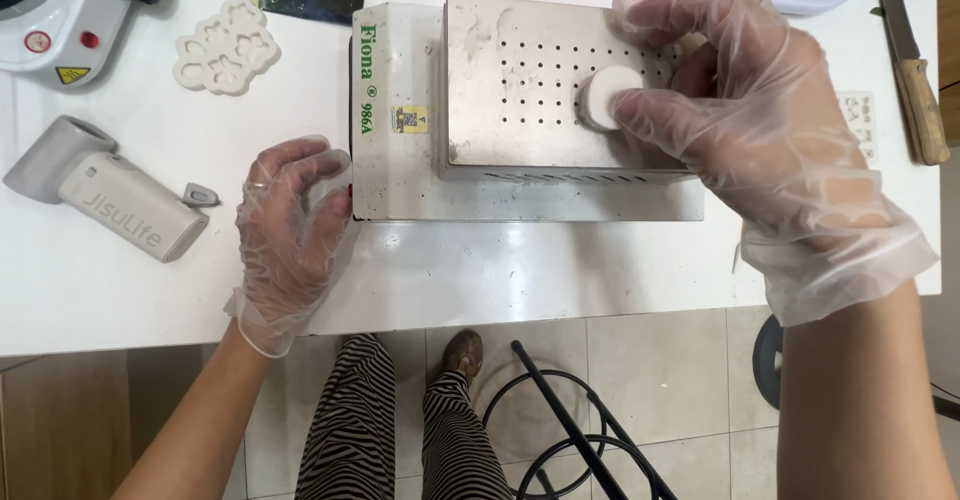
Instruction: The person places a wax disk on a heating plate, melts wax in a small pot using a hot plate, stirs it with a stick, and then places several white wax pieces into a small plastic bag.
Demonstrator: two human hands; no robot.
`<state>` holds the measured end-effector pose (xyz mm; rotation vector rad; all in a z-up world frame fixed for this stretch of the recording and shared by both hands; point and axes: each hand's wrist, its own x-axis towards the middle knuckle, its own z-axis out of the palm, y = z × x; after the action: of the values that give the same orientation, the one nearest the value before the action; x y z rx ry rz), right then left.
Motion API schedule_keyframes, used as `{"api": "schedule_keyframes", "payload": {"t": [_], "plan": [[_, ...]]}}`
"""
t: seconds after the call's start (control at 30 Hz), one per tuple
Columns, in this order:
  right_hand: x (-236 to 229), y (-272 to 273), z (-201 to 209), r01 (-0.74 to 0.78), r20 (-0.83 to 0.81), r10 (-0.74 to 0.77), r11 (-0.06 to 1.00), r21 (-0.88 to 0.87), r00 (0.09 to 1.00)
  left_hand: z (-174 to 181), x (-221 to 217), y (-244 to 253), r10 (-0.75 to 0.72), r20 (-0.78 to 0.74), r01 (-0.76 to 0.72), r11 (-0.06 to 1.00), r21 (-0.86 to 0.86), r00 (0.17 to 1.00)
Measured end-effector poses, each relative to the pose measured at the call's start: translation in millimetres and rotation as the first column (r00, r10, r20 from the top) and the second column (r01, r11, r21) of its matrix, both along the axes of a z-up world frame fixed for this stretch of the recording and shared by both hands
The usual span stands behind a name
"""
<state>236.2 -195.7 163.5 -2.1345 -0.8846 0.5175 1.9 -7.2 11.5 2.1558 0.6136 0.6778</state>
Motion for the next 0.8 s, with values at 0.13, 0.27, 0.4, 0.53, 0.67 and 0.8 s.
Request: {"api": "schedule_keyframes", "payload": {"t": [0.13,0.27,0.4,0.53,0.67,0.8], "plan": [[0.9,-1.4,0.3,-0.012,-0.075,0.017,0.998,0.066,0.997,-0.9,0.1,0.5,-0.005,0.011,0.006,0.999,-0.038,1.0],[-3.1,3.7,4.1,0.063,-0.078,-0.063,0.998,-0.012,0.995,0.0,-0.4,0.4,0.001,-0.006,-0.001,1.0,-0.018,1.0],[-1.7,2.2,4.9,0.028,-0.097,-0.026,0.999,0.023,0.995,-0.6,-0.3,0.6,0.0,-0.003,0.0,1.0,-0.005,1.0],[-2.4,6.3,4.1,0.104,-0.143,-0.099,0.994,0.023,0.985,0.5,0.1,0.8,0.005,0.011,-0.004,1.0,-0.02,1.0],[-7.5,13.6,7.9,0.187,-0.167,-0.19,0.982,-0.039,0.967,0.9,-0.1,0.5,0.011,0.008,-0.01,0.998,-0.056,1.0],[-8.4,12.8,7.5,0.183,-0.141,-0.188,0.982,-0.052,0.972,1.9,0.9,0.6,0.016,0.013,-0.014,0.996,-0.094,1.0]]}}
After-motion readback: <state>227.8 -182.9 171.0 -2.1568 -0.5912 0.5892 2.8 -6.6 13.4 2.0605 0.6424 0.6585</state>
